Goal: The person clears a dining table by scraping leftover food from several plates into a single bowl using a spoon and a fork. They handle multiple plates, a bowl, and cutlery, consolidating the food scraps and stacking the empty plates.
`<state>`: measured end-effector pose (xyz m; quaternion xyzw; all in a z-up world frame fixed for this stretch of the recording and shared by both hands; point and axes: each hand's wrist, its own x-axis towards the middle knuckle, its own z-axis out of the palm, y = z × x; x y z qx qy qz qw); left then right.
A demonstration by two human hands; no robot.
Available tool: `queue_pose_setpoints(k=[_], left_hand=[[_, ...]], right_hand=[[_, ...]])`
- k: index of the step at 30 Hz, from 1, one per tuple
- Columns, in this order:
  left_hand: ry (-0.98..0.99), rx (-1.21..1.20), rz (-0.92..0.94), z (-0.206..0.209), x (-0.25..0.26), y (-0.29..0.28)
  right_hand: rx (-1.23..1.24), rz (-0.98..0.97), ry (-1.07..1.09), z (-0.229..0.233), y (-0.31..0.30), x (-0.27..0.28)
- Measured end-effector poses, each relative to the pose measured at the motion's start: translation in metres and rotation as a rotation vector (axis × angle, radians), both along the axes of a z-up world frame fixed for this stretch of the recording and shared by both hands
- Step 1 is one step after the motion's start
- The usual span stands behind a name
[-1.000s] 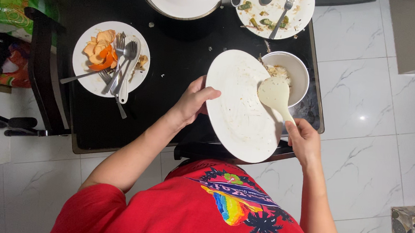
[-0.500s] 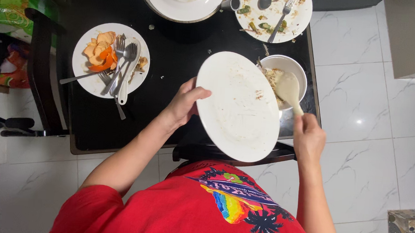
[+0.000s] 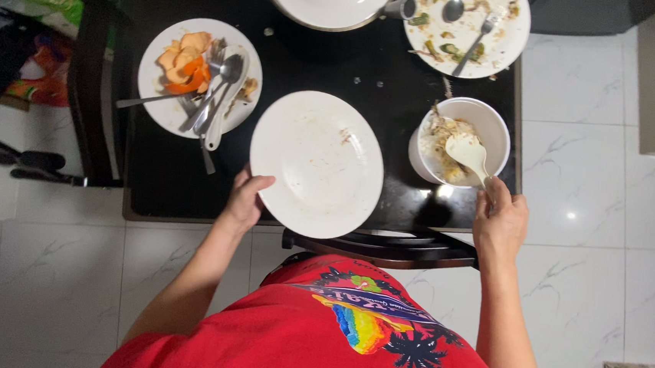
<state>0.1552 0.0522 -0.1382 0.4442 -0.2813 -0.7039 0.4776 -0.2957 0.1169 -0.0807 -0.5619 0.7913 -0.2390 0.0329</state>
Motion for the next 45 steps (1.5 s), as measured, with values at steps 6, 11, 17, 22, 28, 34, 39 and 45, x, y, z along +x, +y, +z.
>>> queue_pose_setpoints(k=[6,11,17,22,28,34,39,45], left_hand=[[0.191,0.09,0.023,-0.063,-0.016,0.018],[0.228,0.235,0.02,-0.099,-0.022,0.023],[-0.016,0.296,-0.144,-0.108,-0.024,0.016],[-0.521,0.185,-0.475,-0.075,-0.005,-0.018],[-0.987,0.208,-0.71,-0.023,-0.009,-0.041],[-1.031,0.206,-0.492,0.008,-0.001,-0.034],[-1.151,-0.184,0.099,0.009,0.031,-0.027],[-1.481,-0.407,0.306,0.009,0.08,-0.07]], right_hand=[[0.16,0.024,0.119,-0.004,-0.019,-0.007],[-0.004,0.168,0.183,0.021,-0.046,0.014],[0.058,0.558,-0.261,0.048,-0.108,0.124],[0.07,0.72,-0.406,0.027,-0.157,0.193],[0.017,0.985,-0.217,-0.088,-0.238,0.283],[0.027,0.986,-0.047,-0.146,-0.25,0.324],[0.143,1.093,0.143,-0.154,-0.251,0.325],[-0.076,0.886,-0.22,-0.16,-0.268,0.324]])
